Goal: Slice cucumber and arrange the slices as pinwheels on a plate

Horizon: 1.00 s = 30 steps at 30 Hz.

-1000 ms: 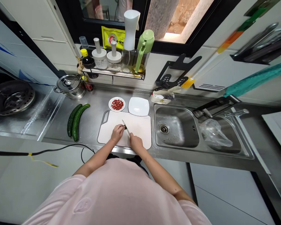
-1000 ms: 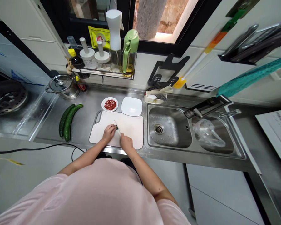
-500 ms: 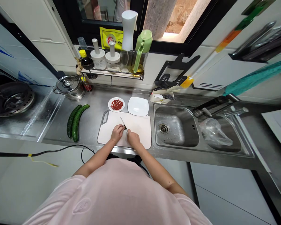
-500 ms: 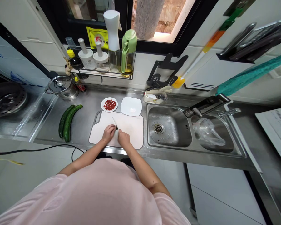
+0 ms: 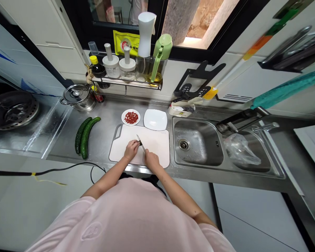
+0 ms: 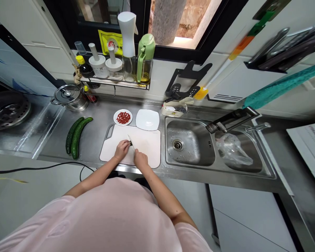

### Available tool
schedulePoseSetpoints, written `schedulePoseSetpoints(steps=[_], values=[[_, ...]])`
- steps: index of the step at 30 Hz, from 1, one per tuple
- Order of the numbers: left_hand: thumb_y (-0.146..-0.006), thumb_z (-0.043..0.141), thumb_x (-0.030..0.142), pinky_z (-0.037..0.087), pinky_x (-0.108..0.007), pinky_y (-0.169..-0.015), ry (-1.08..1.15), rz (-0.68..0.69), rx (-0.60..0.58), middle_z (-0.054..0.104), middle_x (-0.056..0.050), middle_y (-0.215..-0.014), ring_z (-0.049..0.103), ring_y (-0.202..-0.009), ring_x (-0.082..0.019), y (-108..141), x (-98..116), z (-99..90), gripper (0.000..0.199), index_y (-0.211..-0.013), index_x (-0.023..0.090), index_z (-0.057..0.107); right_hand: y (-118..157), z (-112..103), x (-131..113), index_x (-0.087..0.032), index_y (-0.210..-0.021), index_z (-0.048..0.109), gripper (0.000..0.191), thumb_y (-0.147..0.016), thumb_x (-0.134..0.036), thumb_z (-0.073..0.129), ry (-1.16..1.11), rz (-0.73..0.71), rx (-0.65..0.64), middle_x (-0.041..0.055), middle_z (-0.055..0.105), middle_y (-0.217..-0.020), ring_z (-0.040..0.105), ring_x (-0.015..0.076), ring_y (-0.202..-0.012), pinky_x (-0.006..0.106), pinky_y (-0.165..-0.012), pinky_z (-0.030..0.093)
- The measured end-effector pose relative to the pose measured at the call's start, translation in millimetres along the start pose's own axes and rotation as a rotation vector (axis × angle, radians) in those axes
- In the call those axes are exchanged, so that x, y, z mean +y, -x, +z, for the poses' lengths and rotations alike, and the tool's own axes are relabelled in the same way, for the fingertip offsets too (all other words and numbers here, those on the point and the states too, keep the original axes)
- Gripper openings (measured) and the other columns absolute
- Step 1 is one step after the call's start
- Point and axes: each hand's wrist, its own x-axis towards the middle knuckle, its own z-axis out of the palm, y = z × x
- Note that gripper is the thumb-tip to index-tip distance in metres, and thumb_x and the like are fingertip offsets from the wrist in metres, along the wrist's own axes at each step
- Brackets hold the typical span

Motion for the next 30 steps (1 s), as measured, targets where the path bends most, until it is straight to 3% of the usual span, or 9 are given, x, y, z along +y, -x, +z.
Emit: schedulePoseSetpoints(steps=[13, 30], values=[[-0.09, 0.045, 0.023, 0.047, -0.034, -0.085, -0.004, 0.005, -0.003, 0.06, -0.007, -0.098, 0.055, -0.096, -0.017, 0, 0, -0.3, 0.021, -0.1, 0.021, 0.063, -13, -10, -8, -0.015, -0.111, 0.043, 0.023, -0.091, -0.013, 0.033, -0.003, 0.011, -0.018, 0.0132, 0.066, -0.094, 0.063, 0.0209, -0.089, 0.03, -0.074, 0.042], [-0.091, 0.043, 0.023, 0.047, -0.035, -0.084, 0.005, 0.025, -0.001, 0.06, -0.007, -0.096, 0.055, -0.095, -0.017, -1, 1, -1.8, 0.022, -0.099, 0.02, 0.063, -31, -15, -16, -0.015, -0.111, 0.043, 0.025, -0.089, -0.009, 0.035, 0.004, 0.002, 0.062, 0.0123, 0.066, -0.094, 0.064, 0.0197, -0.09, 0.028, -0.074, 0.044]])
